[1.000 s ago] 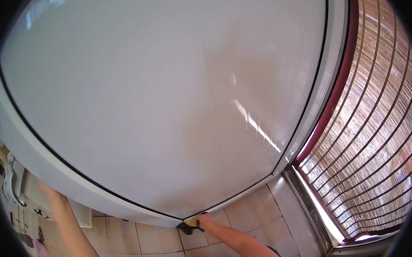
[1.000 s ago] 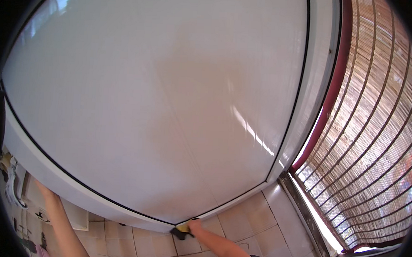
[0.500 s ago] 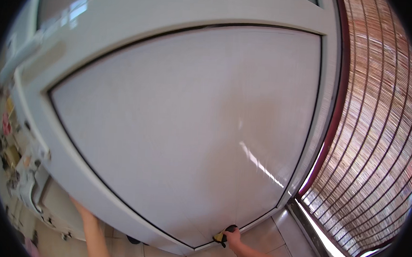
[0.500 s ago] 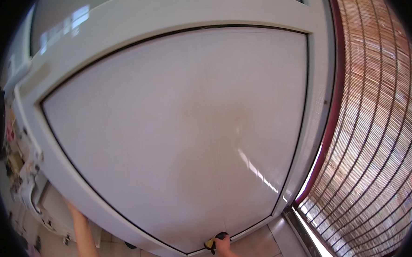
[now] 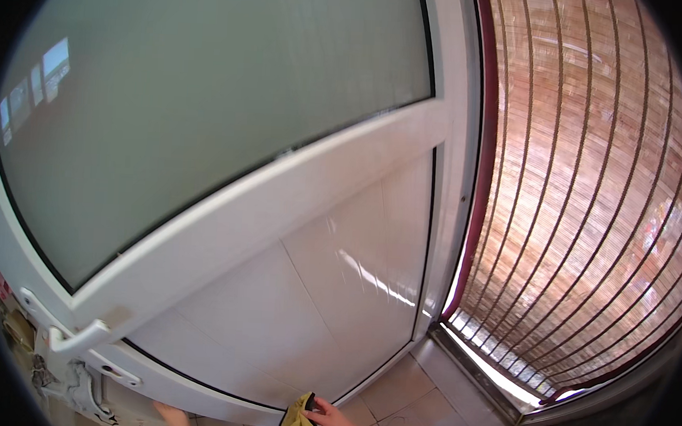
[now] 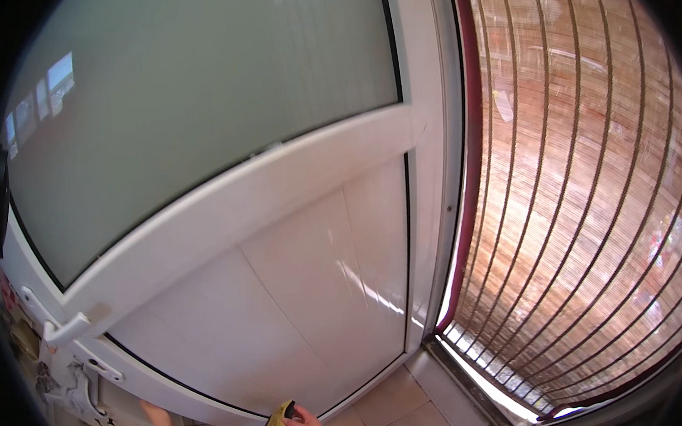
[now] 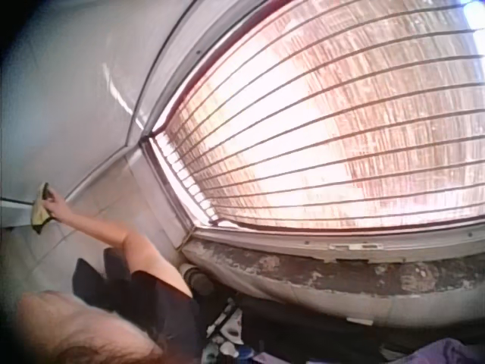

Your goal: The person cleans a white door with a glass panel in a bathroom. They wipe the door surface with a yellow sponge, then switch to a steel wool pad to scrub the door frame and handle area. The person also uses a spray bottle to apply cleaning solution to the door before scrubbing with the steel wool.

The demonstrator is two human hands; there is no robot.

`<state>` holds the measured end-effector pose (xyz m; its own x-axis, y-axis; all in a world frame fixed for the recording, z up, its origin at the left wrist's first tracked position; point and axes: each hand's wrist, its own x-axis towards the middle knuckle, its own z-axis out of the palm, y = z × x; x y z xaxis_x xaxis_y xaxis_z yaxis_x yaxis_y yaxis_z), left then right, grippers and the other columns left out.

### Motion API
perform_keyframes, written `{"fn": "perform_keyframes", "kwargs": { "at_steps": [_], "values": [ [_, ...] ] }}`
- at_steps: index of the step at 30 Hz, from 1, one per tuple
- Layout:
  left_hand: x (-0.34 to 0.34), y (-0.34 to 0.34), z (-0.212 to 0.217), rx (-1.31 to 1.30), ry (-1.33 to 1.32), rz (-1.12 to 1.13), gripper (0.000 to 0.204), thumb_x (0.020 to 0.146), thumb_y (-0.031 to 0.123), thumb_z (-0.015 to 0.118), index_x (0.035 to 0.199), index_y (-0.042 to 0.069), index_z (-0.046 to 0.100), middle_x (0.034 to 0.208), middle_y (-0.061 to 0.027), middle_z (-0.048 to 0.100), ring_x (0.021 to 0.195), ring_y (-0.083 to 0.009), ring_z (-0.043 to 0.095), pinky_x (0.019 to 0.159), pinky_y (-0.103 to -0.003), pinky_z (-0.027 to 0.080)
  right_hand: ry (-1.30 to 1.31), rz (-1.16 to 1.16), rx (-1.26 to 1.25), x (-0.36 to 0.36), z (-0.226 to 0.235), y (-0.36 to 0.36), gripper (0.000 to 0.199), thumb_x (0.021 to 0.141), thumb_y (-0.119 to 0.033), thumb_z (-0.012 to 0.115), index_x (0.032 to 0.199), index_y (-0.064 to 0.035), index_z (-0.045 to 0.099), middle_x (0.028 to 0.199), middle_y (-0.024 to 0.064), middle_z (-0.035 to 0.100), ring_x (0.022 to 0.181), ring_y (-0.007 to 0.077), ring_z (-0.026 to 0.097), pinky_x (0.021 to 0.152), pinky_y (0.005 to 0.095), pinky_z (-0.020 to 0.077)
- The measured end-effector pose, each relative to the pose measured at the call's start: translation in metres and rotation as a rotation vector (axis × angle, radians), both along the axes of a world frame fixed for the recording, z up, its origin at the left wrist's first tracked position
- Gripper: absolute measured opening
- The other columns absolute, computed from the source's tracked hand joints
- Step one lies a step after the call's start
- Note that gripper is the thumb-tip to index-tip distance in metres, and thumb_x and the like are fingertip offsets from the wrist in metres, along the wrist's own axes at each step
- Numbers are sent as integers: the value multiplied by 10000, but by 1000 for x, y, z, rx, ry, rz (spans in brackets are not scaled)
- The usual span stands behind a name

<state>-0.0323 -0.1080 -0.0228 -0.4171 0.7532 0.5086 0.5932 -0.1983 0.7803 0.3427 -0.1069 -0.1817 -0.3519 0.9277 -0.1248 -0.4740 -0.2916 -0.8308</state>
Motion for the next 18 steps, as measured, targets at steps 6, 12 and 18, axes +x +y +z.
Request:
{"fn": "perform_keyframes", "kwargs": {
  "at_steps": [6, 12, 18],
  "values": [
    [50, -18, 8, 137, -238, 88, 463, 997, 340, 469, 1151, -77, 599, 1071, -193, 663, 989, -290, 628, 855, -444, 488, -365, -515, -115, 50, 92, -72, 433, 896, -248, 680, 1215, 23, 568, 916, 65, 648, 826, 161, 588, 753, 322, 502],
    [48, -59, 62, -631, 258, 84, 421, 985, 384, 502, 1098, 15, 669, 965, -131, 710, 858, -273, 670, 758, -404, 524, -412, -876, -198, 112, 156, -106, 325, 917, -316, 623, 1045, -18, 630, 973, 146, 673, 883, 261, 632, 778, 386, 503],
    [133, -109, 190, -1431, -197, -620, 550, 940, 555, 539, 1192, 79, 652, 1034, -71, 709, 830, -170, 687, 683, -300, 539, 39, -622, -421, 134, 330, -128, 176, 918, -162, 640, 1005, -89, 506, 900, 19, 596, 717, 102, 581, 488, 226, 417]
  ]
}}
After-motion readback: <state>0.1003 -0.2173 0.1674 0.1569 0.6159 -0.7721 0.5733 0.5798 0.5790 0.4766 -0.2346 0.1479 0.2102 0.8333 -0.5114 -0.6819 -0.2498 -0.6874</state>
